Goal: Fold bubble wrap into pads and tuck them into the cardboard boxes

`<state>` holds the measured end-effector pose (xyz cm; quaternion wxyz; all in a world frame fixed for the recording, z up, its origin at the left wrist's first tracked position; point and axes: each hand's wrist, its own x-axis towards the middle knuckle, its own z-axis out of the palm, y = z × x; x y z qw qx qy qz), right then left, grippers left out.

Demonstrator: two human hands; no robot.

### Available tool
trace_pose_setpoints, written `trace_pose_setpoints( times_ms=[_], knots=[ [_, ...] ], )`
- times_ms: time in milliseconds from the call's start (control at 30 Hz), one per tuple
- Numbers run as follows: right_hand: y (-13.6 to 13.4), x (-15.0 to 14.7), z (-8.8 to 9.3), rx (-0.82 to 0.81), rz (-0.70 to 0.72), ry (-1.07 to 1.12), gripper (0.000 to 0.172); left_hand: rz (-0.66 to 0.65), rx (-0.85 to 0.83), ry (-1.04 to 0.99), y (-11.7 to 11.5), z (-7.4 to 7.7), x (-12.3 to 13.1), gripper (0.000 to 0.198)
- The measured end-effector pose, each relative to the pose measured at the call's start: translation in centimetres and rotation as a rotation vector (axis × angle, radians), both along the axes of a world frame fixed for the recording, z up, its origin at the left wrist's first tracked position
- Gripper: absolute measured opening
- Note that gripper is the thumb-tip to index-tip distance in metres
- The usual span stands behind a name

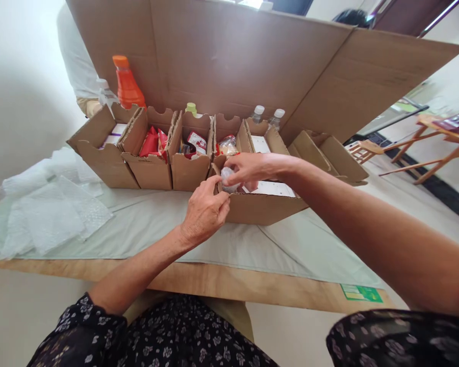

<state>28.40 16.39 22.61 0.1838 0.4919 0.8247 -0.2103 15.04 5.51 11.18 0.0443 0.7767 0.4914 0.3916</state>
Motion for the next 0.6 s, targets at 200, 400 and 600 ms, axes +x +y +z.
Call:
trace_pose_setpoints(
  times_ms=[200, 400, 600],
  knots=[
    [-0.6, 0.9, -0.2, 0.198, 0.157, -0.024, 0.011, 0.013, 0.005, -0.037, 0.0, -0.2, 0.2, 0.018],
    [-0.3, 1.5, -2.0, 0.129, 0.186, 0.045, 0.02, 0.045, 0.031, -0.028, 0.1, -0.3, 0.4, 0.017],
    [-0.7, 2.3, -2.2, 0.272, 0.28, 0.152, 0.028, 0.037, 0.032, -0.061, 0.0, -0.2, 0.8, 0.019]
  ],
)
